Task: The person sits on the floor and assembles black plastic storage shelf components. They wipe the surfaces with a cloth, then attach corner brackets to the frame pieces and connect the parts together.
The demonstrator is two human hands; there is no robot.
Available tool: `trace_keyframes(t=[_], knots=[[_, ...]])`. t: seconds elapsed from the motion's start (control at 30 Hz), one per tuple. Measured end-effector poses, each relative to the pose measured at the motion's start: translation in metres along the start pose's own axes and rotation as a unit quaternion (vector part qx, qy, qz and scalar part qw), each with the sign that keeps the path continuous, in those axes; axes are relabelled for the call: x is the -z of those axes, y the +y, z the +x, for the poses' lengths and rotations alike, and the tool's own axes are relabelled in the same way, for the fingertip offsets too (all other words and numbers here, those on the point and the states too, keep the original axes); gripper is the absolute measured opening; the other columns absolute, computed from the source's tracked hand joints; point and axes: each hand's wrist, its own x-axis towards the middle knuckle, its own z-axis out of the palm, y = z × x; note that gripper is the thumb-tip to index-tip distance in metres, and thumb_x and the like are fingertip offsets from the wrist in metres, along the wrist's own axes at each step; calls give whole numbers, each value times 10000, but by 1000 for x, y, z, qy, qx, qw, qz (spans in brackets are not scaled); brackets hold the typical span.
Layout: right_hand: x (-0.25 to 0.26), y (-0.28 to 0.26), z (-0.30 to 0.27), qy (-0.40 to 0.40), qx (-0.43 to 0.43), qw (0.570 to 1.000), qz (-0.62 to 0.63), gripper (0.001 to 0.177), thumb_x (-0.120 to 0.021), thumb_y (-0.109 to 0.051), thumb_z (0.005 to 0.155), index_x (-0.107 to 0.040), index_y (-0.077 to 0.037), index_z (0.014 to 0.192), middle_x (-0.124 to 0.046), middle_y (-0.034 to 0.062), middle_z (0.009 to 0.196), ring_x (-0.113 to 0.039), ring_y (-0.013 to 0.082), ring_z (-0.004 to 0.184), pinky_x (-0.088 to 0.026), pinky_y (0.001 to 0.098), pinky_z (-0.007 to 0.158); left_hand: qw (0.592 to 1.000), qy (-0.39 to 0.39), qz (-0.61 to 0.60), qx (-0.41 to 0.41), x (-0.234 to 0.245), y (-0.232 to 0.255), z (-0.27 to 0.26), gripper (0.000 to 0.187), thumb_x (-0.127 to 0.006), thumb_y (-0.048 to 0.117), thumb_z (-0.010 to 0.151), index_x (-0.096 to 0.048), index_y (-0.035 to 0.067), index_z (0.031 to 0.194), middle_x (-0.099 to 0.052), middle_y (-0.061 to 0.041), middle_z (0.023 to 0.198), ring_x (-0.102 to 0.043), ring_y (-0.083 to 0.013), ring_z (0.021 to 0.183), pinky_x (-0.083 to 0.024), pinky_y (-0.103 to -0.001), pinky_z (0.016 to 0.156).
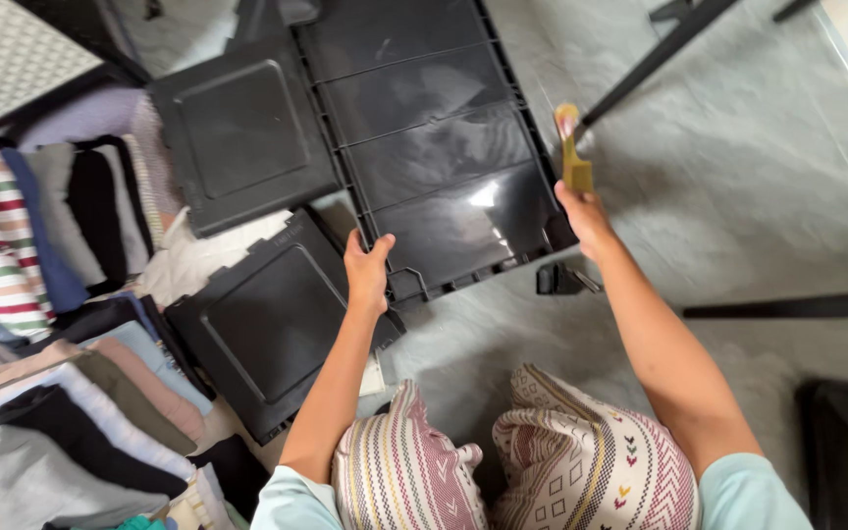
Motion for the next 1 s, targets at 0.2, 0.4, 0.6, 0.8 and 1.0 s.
trace_keyframes(t=[0.2,0.4,0.6,0.8,1.0], knots=[[50,50,-8,-20,-92,989,116,560,-477,-420,988,-607,-17,1355,-685,161,1274,-644,290,1191,-487,396,962,997,17,-71,20,-5,-29,16,363,-742,151,834,-611,46,1156,-647,-6,988,-573,-126,906,-473,-306,841],[47,67,-47,-144,-37,956,-254,711,-748,-212,751,-523,-108,1418,-575,181,1350,-563,374,1256,-491,463,957,996,24,-87,4,6,-43,26,332,-743,117,863,-606,47,1157,-611,4,997,-543,-109,925,-450,-282,876],[2,62,-81,-117,121,814,-557,855,-907,-204,654,-485,-193,1397,-545,172,1351,-513,416,1285,-447,513,982,995,17,-92,-23,0,-34,20,346,-732,105,879,-593,35,1189,-621,-4,1013,-557,-115,929,-463,-283,865],[18,17,-79,-120,82,905,-399,771,-835,-205,708,-402,-119,1341,-634,233,1172,-639,394,1105,-509,465,923,993,-15,-98,-69,-9,-13,9,360,-697,120,932,-577,4,1250,-649,-53,1098,-585,-142,992,-481,-309,904],[8,-89,-122,-95,48,953,-284,768,-825,-208,731,-407,-150,1373,-604,156,1189,-647,331,1005,-534,469,787,985,-73,-132,-86,-24,27,-9,493,-692,130,929,-501,6,1367,-627,-97,1272,-588,-181,1154,-465,-332,1019]])
